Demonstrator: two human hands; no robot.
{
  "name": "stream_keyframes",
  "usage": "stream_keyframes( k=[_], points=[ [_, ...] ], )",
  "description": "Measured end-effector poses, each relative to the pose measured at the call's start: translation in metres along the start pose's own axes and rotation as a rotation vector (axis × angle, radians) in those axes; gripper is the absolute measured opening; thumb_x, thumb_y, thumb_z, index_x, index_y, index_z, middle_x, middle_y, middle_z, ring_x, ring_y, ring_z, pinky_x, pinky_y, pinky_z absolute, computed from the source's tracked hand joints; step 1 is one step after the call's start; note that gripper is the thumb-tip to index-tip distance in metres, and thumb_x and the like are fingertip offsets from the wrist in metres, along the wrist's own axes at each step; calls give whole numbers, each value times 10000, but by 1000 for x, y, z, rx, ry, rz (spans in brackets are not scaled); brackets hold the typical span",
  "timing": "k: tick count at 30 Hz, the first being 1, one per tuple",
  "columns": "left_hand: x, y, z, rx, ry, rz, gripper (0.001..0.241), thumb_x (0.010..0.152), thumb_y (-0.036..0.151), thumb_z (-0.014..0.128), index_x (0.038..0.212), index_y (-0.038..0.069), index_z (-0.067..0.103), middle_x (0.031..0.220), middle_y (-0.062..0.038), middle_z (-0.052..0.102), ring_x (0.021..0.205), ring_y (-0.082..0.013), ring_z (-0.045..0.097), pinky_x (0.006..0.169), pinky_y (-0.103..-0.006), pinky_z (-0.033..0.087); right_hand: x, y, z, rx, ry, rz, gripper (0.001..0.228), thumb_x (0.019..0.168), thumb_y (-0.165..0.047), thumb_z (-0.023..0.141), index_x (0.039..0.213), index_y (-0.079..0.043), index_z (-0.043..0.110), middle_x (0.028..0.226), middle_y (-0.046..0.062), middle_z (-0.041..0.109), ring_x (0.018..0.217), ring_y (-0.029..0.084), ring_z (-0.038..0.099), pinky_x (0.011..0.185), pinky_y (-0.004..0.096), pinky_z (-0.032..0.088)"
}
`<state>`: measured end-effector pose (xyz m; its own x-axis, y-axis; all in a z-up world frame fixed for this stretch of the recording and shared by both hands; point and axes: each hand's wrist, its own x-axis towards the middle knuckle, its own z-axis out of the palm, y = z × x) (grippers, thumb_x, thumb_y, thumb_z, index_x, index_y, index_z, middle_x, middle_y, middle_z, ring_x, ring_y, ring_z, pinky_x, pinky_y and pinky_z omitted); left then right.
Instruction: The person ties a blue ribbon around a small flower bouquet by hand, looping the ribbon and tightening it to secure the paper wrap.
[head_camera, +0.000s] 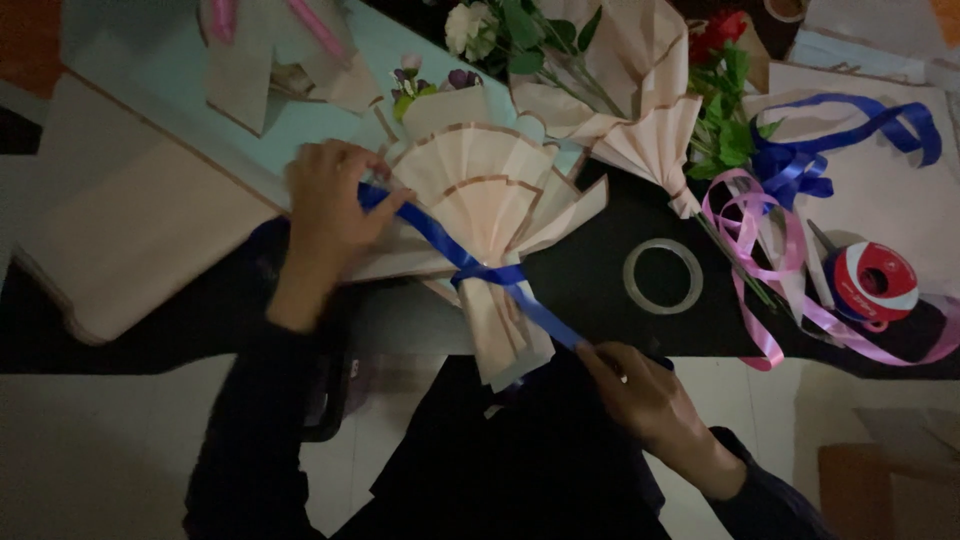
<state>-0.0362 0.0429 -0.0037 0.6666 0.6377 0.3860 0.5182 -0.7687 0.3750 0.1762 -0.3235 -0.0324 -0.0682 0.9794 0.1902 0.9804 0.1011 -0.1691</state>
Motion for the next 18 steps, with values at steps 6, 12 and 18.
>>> stream_keyframes(
  k=[6,12,18],
  points=[
    [-85,58,7,40,459,291,204,951,214,765,1008,50,659,977,-135,636,905,-300,588,827,-448,451,29,4,-13,220,-131,74,490,890,-254,650,1364,-147,592,1154,127,625,988,290,640,732,412,549],
    [-104,96,26,-262,163,-83,166,914,209,803,991,76,739,866,-80,731,805,-274,711,680,-348,586,106,1,-42,481,63,72,352,885,-185,723,1225,-103,693,1073,105,716,984,330,702,819,403,563],
    [-88,103,21,-349,118,-225,168,929,160,779,1017,30,720,888,-127,706,851,-303,713,705,-389,591,146,13,9,444,137,53,288,904,-193,752,1174,-98,723,1090,93,679,960,295,690,819,383,561]
  ],
)
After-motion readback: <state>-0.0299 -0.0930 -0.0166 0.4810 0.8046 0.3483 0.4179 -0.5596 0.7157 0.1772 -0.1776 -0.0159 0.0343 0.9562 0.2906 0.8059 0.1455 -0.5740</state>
